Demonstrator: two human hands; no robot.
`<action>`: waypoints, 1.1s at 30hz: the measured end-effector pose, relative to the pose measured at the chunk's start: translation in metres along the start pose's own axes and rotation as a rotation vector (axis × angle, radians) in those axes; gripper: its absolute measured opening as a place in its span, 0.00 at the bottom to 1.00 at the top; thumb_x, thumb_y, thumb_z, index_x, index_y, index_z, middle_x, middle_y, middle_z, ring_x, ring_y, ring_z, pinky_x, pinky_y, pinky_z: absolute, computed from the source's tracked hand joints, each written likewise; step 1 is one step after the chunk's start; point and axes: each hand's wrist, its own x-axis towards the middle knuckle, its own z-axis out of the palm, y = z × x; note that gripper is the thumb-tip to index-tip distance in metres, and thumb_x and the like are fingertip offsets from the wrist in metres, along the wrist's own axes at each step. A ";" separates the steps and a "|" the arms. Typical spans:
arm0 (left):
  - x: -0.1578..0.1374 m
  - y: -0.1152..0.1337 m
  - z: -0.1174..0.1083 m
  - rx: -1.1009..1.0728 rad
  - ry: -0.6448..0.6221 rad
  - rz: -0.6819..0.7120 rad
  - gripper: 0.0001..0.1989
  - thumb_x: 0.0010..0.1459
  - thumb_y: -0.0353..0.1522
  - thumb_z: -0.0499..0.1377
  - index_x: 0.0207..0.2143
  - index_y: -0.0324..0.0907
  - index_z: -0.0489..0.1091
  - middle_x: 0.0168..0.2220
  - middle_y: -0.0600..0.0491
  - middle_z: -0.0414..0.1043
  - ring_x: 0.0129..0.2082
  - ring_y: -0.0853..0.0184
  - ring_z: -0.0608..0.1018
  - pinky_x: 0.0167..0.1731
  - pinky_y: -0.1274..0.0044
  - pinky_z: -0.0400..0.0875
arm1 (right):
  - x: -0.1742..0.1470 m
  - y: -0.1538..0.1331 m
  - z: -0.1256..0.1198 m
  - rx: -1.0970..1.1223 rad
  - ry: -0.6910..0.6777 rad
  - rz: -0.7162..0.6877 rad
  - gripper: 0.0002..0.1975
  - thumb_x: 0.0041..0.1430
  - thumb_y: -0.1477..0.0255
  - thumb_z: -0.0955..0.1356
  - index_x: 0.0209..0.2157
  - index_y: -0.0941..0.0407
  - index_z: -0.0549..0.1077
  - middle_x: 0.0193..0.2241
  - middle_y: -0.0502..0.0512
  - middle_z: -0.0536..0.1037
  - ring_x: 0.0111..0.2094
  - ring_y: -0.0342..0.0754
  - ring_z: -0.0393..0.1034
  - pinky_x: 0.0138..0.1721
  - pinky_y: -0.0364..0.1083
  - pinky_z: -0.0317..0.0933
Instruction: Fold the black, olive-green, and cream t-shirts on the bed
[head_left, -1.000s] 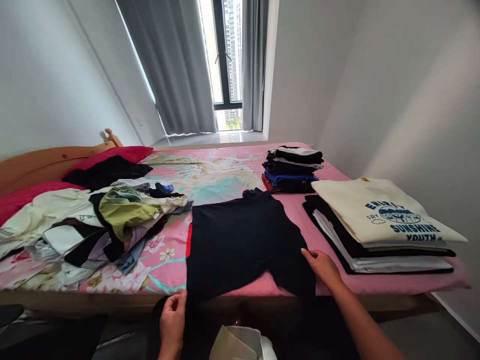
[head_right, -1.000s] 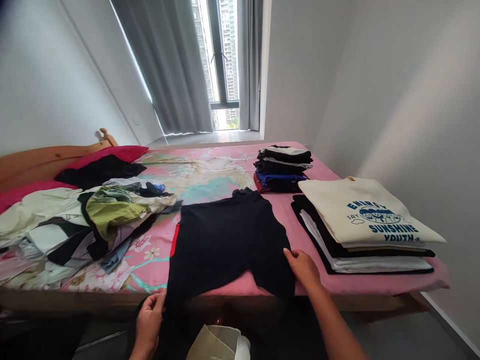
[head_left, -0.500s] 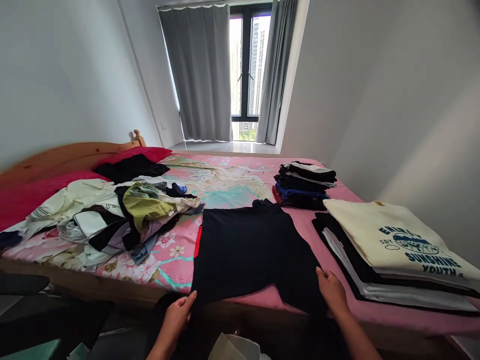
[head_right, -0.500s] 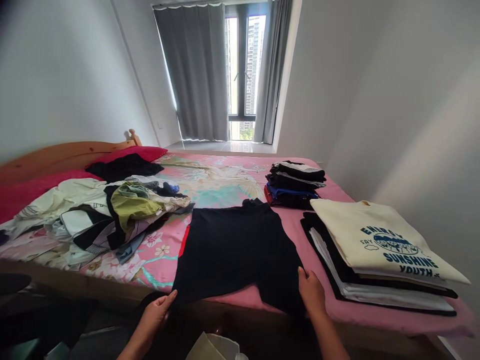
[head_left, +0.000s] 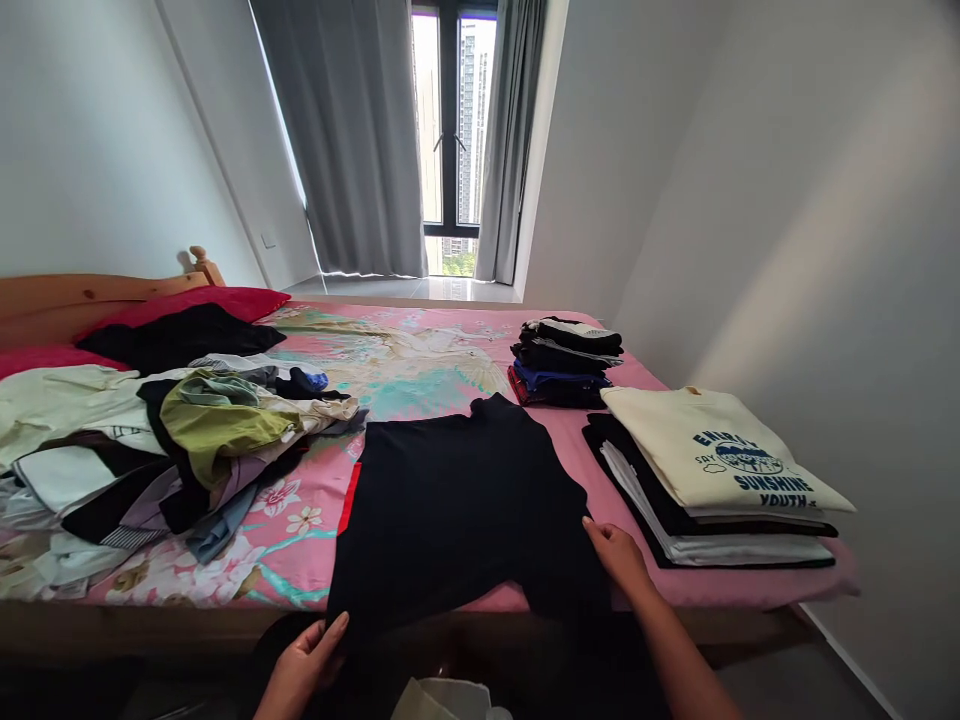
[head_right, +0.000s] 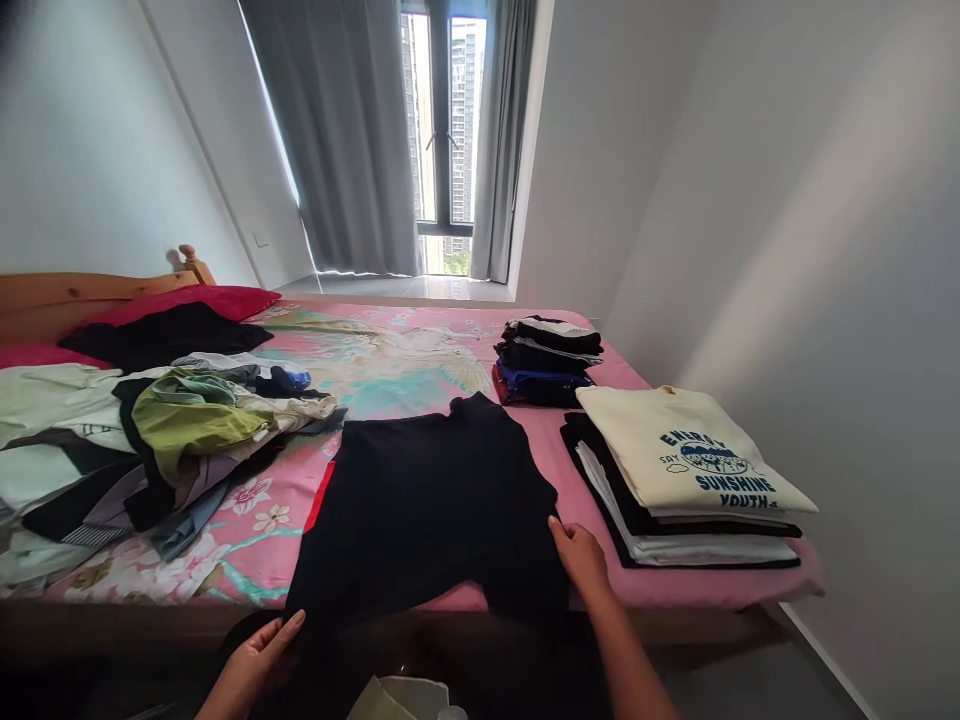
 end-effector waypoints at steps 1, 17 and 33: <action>0.000 0.001 0.000 -0.001 0.009 0.011 0.27 0.27 0.49 0.67 0.19 0.43 0.57 0.13 0.63 0.55 0.11 0.76 0.61 0.13 0.82 0.53 | 0.000 -0.001 0.001 -0.015 0.027 -0.007 0.22 0.57 0.55 0.58 0.19 0.53 0.65 0.18 0.51 0.70 0.23 0.47 0.65 0.24 0.43 0.50; -0.018 -0.002 -0.005 0.082 -0.094 0.038 0.25 0.29 0.51 0.65 0.17 0.42 0.58 0.13 0.60 0.59 0.13 0.74 0.62 0.14 0.81 0.50 | -0.018 0.024 0.006 0.248 -0.111 0.159 0.27 0.49 0.49 0.60 0.31 0.56 0.77 0.19 0.55 0.76 0.22 0.53 0.71 0.22 0.47 0.61; 0.001 0.081 0.018 0.669 0.234 0.769 0.12 0.55 0.36 0.50 0.36 0.42 0.72 0.36 0.49 0.74 0.39 0.62 0.75 0.43 0.72 0.68 | -0.021 0.015 -0.012 0.047 0.146 0.062 0.23 0.50 0.51 0.59 0.37 0.52 0.70 0.36 0.59 0.77 0.33 0.57 0.72 0.34 0.52 0.62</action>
